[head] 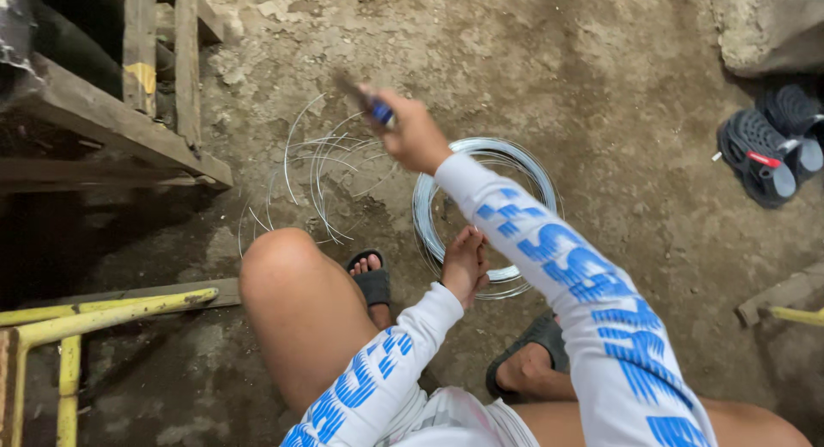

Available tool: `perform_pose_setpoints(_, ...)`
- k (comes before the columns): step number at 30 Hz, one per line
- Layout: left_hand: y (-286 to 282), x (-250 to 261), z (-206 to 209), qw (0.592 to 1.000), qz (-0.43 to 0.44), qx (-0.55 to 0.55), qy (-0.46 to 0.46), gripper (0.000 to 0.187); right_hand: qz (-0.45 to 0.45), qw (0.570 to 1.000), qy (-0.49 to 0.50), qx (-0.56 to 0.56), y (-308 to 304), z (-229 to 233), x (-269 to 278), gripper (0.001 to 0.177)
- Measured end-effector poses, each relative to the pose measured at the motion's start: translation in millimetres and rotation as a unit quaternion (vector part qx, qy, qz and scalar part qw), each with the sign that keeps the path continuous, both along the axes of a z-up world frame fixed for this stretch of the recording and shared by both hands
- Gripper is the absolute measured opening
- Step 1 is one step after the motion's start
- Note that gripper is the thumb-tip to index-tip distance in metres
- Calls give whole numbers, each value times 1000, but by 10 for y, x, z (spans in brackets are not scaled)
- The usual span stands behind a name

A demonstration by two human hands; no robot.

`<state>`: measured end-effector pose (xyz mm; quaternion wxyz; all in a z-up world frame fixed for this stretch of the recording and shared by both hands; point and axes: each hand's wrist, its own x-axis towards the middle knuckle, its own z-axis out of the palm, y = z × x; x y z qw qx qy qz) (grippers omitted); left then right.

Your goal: The person sits on the floor and repeatedly measures, bends, and cuts short lengths of metal wire from a coil using pliers. The cut pieces are placed in a pile on the floor.

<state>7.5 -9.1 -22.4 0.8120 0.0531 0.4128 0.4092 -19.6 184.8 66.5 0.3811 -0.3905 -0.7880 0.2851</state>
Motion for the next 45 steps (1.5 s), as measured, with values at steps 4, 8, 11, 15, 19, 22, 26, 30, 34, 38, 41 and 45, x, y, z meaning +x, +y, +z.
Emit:
perform_pose_setpoints(4,25,31,-56,999,-11,9,31,20,73,996,-46,13,-114,-187,93,38)
perform_pose_setpoints(8,47,44,-107,1000,12,19,13,19,0,995,-96,-22,-205,-63,930,36)
perform_pose_setpoints(11,55,46,-93,999,20,38,-10,15,-84,991,-99,13,-460,-80,1780,34)
perform_pose_setpoints(15,25,17,-48,998,16,60,-26,17,-238,964,-50,-109,-1192,-732,2613,19)
perform_pose_setpoints(19,-1,-41,-27,998,-1,69,-6,17,-264,881,-192,-342,-2201,-1542,3097,22)
perform_pose_setpoints(22,-37,-51,-39,998,-2,68,-5,18,-77,884,-314,-339,-2854,-1974,3109,33)
perform_pose_setpoints(26,-47,-80,-46,998,-7,67,8,17,99,857,-408,-300,-3353,-2364,2565,45)
perform_pose_setpoints(30,-64,-114,-67,998,-7,63,4,16,86,885,-376,-261,-3205,-2571,2320,65)
perform_pose_setpoints(34,-53,-153,-25,997,-13,72,-1,18,-151,942,-247,-170,-2477,-2699,2492,44)
perform_pose_setpoints(38,-114,-229,37,996,-29,87,-13,18,-330,915,-174,-153,-1899,-2735,2740,24)
perform_pose_setpoints(41,-92,-292,90,995,-40,94,-13,19,-449,860,-91,-224,-1703,-2783,2795,28)
perform_pose_setpoints(45,-68,-337,137,995,-38,88,9,18,-477,837,-145,-223,-1589,-2846,2800,33)
